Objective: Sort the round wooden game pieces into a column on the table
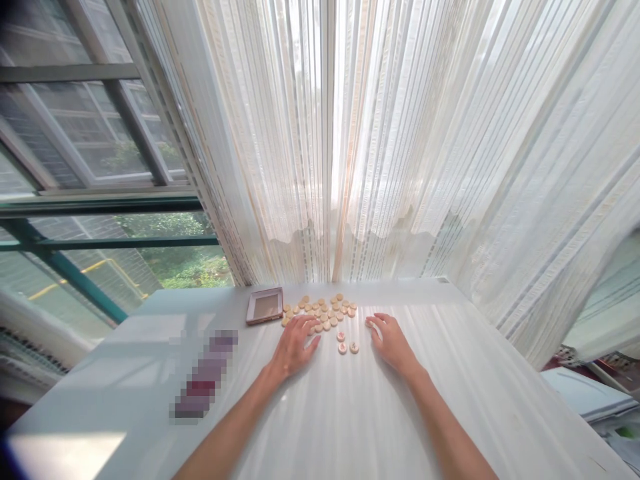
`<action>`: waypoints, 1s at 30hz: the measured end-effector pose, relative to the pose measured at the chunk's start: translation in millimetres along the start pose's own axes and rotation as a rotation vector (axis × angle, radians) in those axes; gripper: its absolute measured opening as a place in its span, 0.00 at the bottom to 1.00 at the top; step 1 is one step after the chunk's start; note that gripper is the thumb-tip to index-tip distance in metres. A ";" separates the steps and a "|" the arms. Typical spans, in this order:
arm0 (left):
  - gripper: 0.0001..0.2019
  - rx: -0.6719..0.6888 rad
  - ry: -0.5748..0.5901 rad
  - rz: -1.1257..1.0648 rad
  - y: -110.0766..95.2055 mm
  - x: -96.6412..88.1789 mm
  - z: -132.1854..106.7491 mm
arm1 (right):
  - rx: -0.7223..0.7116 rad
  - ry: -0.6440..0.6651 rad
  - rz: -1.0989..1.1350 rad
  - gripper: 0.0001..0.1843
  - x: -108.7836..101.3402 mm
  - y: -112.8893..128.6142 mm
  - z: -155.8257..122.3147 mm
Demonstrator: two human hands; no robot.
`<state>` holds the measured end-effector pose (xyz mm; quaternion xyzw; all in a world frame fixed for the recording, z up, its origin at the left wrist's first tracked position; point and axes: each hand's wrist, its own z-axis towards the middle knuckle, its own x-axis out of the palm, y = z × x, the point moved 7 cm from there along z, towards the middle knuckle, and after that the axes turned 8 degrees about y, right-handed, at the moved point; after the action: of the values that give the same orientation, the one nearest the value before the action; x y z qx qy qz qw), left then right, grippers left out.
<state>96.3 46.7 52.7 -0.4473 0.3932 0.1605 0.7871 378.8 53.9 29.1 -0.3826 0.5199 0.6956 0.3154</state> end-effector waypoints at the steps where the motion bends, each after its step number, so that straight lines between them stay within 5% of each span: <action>1: 0.21 0.004 -0.010 0.049 0.8 0.1 3.8 | -0.009 0.010 -0.020 0.24 1.1 -0.8 2.7; 9: 0.30 -0.041 -0.002 0.299 25.6 2.7 41.8 | -0.080 0.200 -0.129 0.34 23.7 8.8 49.2; 18: 0.40 -0.037 0.065 0.368 31.3 8.5 53.5 | -0.201 0.272 -0.146 0.36 33.4 32.8 91.4; 30: 0.33 -0.035 0.012 0.380 31.1 13.5 60.5 | -0.337 0.347 -0.124 0.47 33.0 38.7 99.3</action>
<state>114.9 112.7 42.0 -0.3797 0.4724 0.3105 0.7323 309.4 141.0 35.9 -0.5747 0.4184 0.6758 0.1948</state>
